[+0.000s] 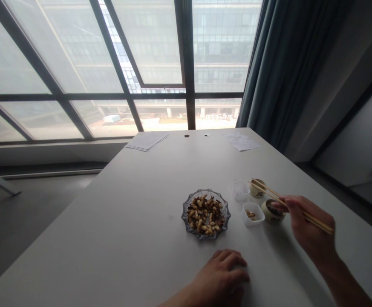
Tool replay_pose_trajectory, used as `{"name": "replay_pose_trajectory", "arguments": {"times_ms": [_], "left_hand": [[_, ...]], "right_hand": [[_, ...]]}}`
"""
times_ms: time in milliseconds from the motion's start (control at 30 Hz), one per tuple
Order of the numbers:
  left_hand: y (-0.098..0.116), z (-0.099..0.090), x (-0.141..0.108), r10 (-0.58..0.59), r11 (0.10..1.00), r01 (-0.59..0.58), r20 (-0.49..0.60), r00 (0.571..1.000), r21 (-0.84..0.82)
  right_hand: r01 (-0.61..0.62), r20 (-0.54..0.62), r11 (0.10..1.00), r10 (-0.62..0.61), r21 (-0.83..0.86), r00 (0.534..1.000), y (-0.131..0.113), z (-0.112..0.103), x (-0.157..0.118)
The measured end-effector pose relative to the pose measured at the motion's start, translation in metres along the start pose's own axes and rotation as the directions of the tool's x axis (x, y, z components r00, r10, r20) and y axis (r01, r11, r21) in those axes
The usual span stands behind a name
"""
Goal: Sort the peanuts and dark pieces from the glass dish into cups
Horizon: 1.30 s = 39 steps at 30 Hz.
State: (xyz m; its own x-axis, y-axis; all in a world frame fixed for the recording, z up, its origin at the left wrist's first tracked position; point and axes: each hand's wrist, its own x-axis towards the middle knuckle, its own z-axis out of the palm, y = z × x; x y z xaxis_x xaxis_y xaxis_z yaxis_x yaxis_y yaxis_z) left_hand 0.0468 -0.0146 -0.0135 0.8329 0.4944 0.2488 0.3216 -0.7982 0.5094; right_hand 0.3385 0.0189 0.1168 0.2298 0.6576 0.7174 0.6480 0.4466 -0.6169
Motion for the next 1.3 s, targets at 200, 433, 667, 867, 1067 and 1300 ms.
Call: {"name": "replay_pose_trajectory", "arguments": {"times_ms": [200, 433, 667, 867, 1067, 1300], "left_hand": [[0.0, 0.0, 0.001, -0.009, 1.0, 0.009, -0.001, 1.0, 0.01], [-0.008, 0.008, -0.002, 0.038, 0.999, -0.038, -0.041, 0.998, -0.003], [-0.008, 0.006, 0.0, 0.039, 0.999, -0.039, -0.01, 0.999, 0.005], [-0.005, 0.003, -0.001, 0.024, 1.0, -0.024, 0.002, 1.0, 0.014], [-0.004, 0.004, -0.001, 0.019, 1.0, -0.018, -0.039, 0.999, 0.005], [0.002, -0.004, 0.0, -0.003, 0.999, 0.0, -0.055, 0.998, -0.042]], "right_hand": [[-0.011, 0.249, 0.97, -0.051, 0.241, 0.967, -0.033, 0.039, -0.024], [0.047, 0.382, 0.965, -0.147, 0.259, 0.912, -0.04, 0.077, -0.028], [0.082, 0.425, 0.958, -0.197, 0.274, 0.883, -0.041, 0.087, -0.025], [0.094, 0.243, 0.952, -0.169, 0.291, 0.955, -0.042, 0.062, -0.04], [-0.174, -0.072, 0.98, 0.182, 0.101, 0.981, -0.028, 0.004, -0.072], [-0.459, -0.145, 0.886, 0.464, 0.066, 0.874, -0.008, -0.031, -0.107]]}}
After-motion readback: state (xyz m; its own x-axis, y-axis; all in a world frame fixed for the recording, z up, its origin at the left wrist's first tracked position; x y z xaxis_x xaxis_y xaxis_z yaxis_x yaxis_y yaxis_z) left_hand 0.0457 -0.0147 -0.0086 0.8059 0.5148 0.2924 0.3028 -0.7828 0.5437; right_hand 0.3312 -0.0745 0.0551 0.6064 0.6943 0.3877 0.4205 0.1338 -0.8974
